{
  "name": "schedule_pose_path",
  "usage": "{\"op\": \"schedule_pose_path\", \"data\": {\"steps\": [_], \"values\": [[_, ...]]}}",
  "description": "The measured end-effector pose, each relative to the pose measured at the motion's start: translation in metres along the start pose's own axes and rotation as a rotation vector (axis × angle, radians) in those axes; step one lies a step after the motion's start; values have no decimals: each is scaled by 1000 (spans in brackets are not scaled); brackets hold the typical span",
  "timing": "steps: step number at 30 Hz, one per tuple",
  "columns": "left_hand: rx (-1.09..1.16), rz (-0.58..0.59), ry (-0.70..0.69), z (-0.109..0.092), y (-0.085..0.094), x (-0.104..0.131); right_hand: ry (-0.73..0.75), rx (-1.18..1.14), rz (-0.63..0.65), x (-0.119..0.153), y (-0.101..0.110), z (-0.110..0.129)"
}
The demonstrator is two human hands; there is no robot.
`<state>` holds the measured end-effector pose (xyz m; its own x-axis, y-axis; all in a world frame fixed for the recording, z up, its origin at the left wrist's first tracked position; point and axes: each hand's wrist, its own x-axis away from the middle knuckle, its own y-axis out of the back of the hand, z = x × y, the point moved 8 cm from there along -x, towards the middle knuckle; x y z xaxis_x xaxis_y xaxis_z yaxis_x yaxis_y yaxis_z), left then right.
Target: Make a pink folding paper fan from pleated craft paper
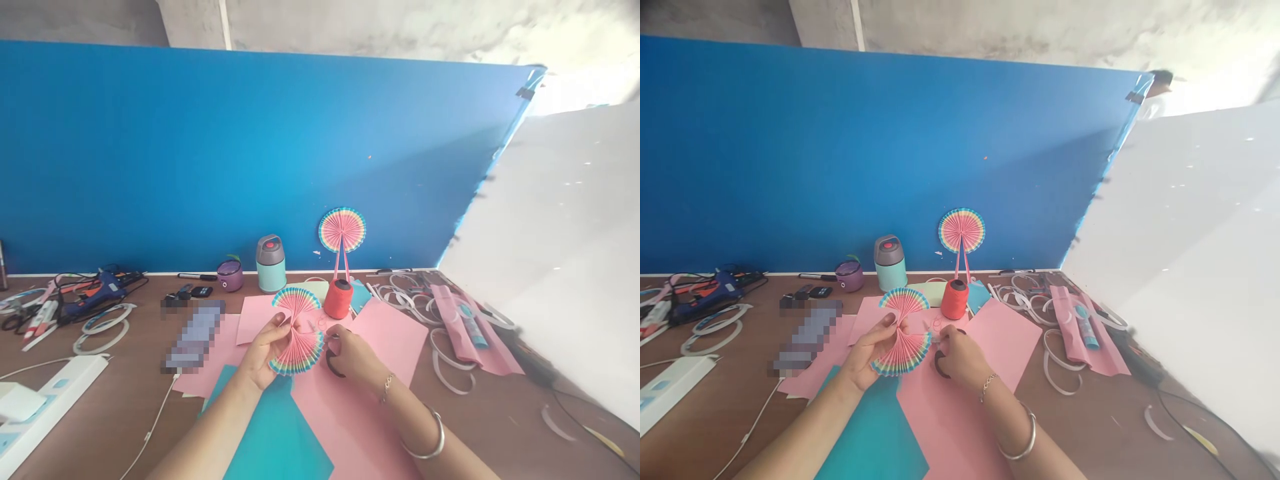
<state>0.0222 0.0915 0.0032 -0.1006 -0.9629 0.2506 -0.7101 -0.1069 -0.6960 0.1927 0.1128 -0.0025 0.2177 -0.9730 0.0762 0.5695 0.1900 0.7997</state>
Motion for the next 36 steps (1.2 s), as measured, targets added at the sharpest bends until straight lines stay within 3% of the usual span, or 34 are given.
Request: {"op": "schedule_pose_path", "data": {"steps": [5,9,11,15,19,21,24,26,30,36], "values": [[55,120,41,9,-8,-2,58,-207,231,3,-10,-3],[98,130,73,12,-7,-2,9,-76,33,-1,2,-9],[101,139,83,12,-7,-2,-15,-65,12,-2,1,-9],[105,96,59,10,-4,-4,-31,-245,216,2,-14,-8],[91,29,61,10,4,-6,37,-427,322,6,-14,3],[64,31,59,9,4,-6,71,-435,267,4,-8,8],[-34,15,27,6,3,-5,108,-403,21,1,8,13],[-108,-4,1,4,2,-4,137,-486,-68,3,14,18],[-199,-24,-68,-1,0,-3,172,-728,-7,7,10,27],[-279,-16,-125,-6,-1,-3,230,-868,39,5,2,27]]}}
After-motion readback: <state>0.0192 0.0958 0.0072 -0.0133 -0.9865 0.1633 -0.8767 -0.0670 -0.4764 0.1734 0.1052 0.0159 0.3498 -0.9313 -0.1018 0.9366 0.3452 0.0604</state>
